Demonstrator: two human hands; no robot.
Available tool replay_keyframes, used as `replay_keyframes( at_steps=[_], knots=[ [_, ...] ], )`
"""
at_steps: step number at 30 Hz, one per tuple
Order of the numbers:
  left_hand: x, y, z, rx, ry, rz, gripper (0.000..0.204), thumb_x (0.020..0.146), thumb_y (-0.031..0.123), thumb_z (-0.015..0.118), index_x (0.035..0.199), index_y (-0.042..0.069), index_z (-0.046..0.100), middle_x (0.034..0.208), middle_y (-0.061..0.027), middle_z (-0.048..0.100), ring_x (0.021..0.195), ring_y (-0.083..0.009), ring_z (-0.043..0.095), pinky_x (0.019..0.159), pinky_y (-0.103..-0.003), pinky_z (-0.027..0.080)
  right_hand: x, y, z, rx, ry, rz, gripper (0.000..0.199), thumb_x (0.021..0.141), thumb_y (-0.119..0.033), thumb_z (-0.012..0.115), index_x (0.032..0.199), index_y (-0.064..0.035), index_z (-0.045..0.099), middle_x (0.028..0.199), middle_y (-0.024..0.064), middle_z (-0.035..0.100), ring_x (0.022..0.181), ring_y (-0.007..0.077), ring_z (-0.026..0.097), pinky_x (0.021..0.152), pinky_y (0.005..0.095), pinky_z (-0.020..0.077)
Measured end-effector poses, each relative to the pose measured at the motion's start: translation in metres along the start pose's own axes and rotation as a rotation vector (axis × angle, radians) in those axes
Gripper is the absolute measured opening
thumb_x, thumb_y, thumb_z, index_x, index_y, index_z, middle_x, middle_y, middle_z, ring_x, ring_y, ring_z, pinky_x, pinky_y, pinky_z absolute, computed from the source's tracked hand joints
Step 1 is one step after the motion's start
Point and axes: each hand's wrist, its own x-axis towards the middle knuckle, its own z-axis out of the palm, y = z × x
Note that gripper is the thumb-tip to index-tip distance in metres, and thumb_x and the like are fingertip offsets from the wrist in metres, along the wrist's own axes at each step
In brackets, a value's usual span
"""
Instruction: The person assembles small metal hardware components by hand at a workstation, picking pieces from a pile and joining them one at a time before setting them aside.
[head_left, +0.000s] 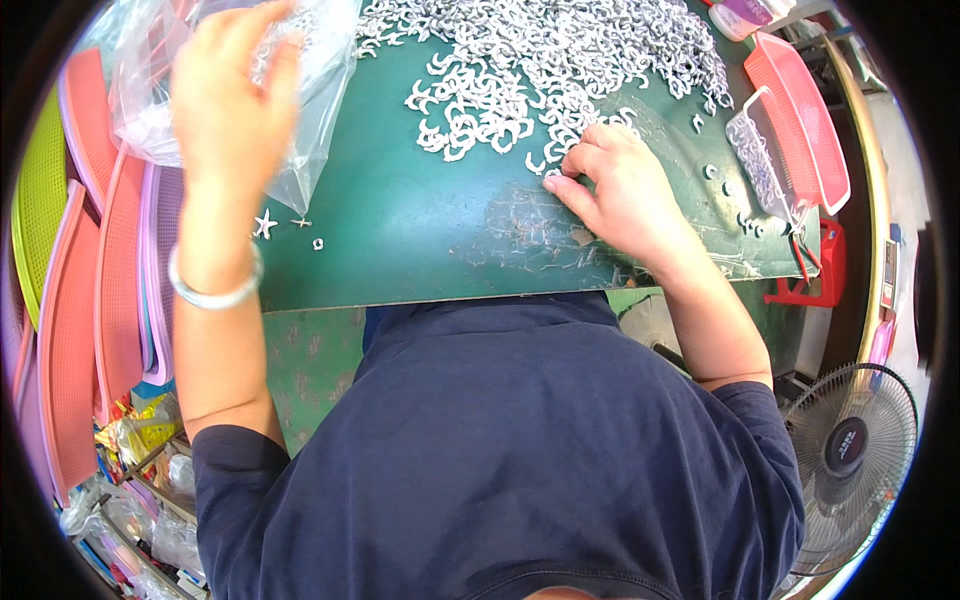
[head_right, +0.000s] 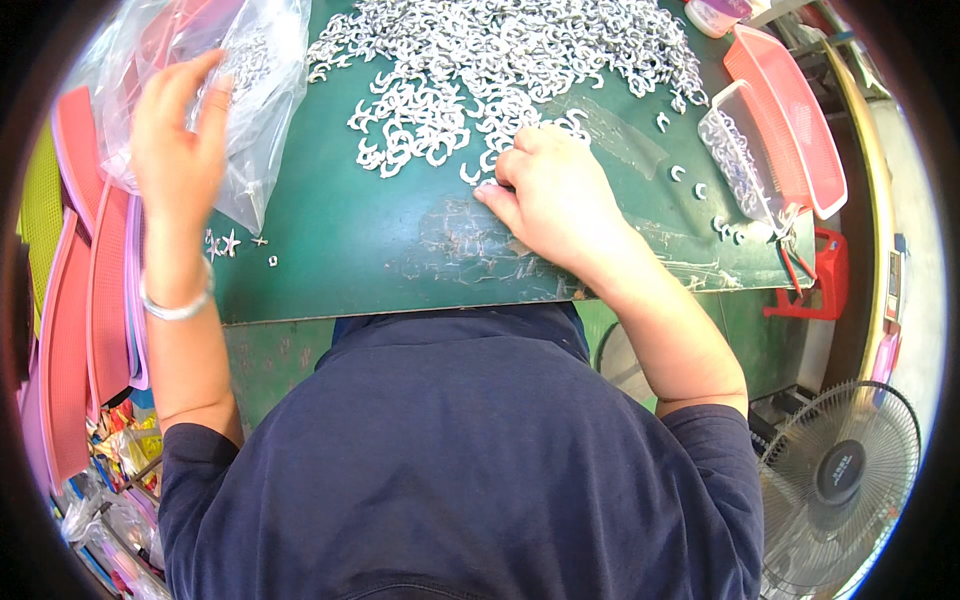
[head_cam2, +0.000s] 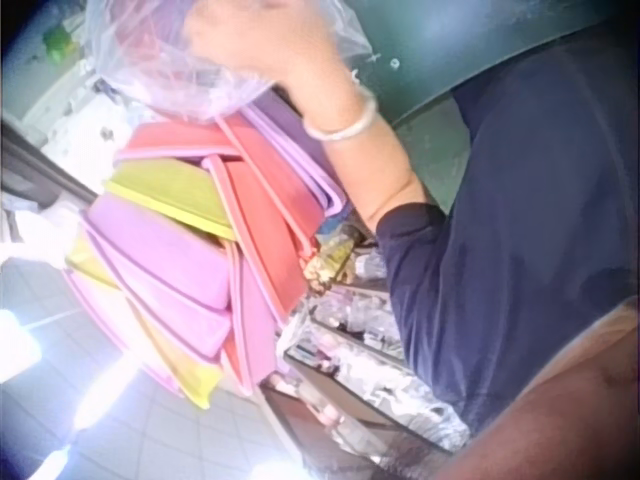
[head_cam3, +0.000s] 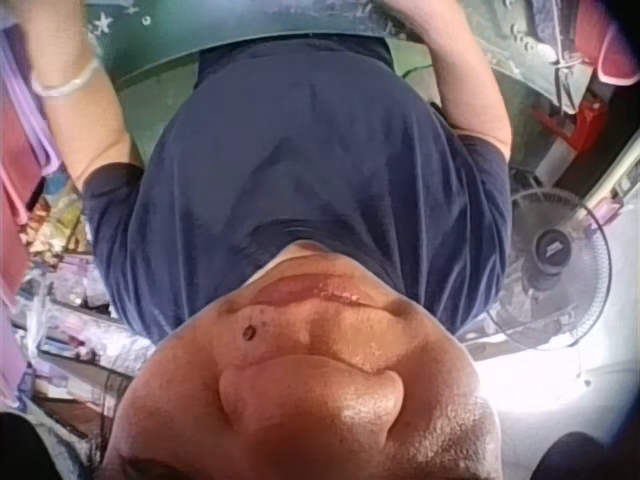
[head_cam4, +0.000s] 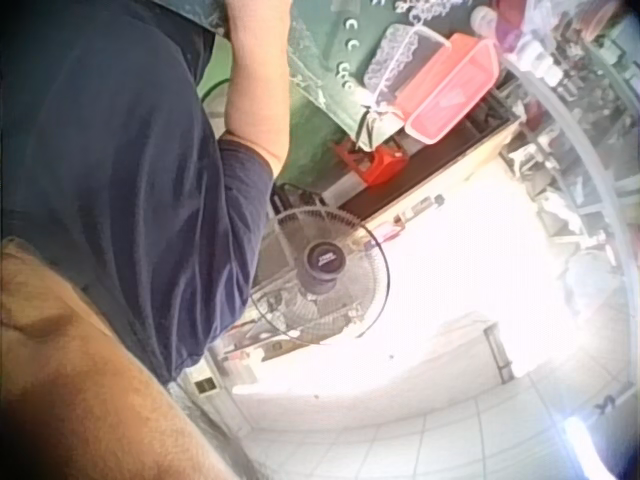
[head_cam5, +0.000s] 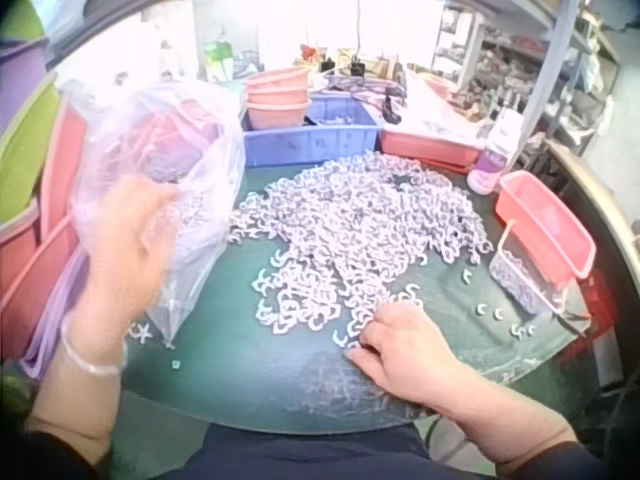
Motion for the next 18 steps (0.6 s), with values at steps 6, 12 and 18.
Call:
replay_keyframes(
  at_steps=[6,12,18],
  knots=[
    [-0.044,0.087,0.059,-0.479,-0.405,0.125,0.021,0.072,0.010,0.067,0.092,0.007,0.062,0.085,-0.0084,0.054,0.082,-0.0264,0.055,0.069,-0.035,0.046,-0.004,-0.011,0.014,-0.115,0.157,0.021,0.023,0.069,-0.023,0.069,0.069,-0.0028,0.059,0.072,0.0088,0.053,0.074,0.0270,0.053,0.068,0.0370,0.0436],
    [-0.042,0.098,0.082,-0.504,-0.543,0.150,0.013,0.073,0.008,0.064,0.084,0.005,0.057,0.081,-0.0070,0.050,0.079,-0.0262,0.052,0.067,-0.036,0.044,-0.008,-0.004,0.013,0.081,0.106,0.077,0.014,0.071,-0.014,0.066,0.070,-0.0042,0.057,0.073,0.0083,0.053,0.075,0.0277,0.054,0.068,0.0364,0.0440],
    [-0.045,0.095,0.091,-0.620,-0.443,0.123,0.010,0.074,0.005,0.062,0.079,0.004,0.054,0.083,-0.0067,0.051,0.079,-0.0249,0.052,0.068,-0.033,0.044,-0.012,0.012,-0.003,0.324,0.160,0.114,0.013,0.072,-0.007,0.066,0.074,-0.0031,0.053,0.075,0.0093,0.054,0.075,0.0291,0.054,0.067,0.0356,0.0443]
  ],
)
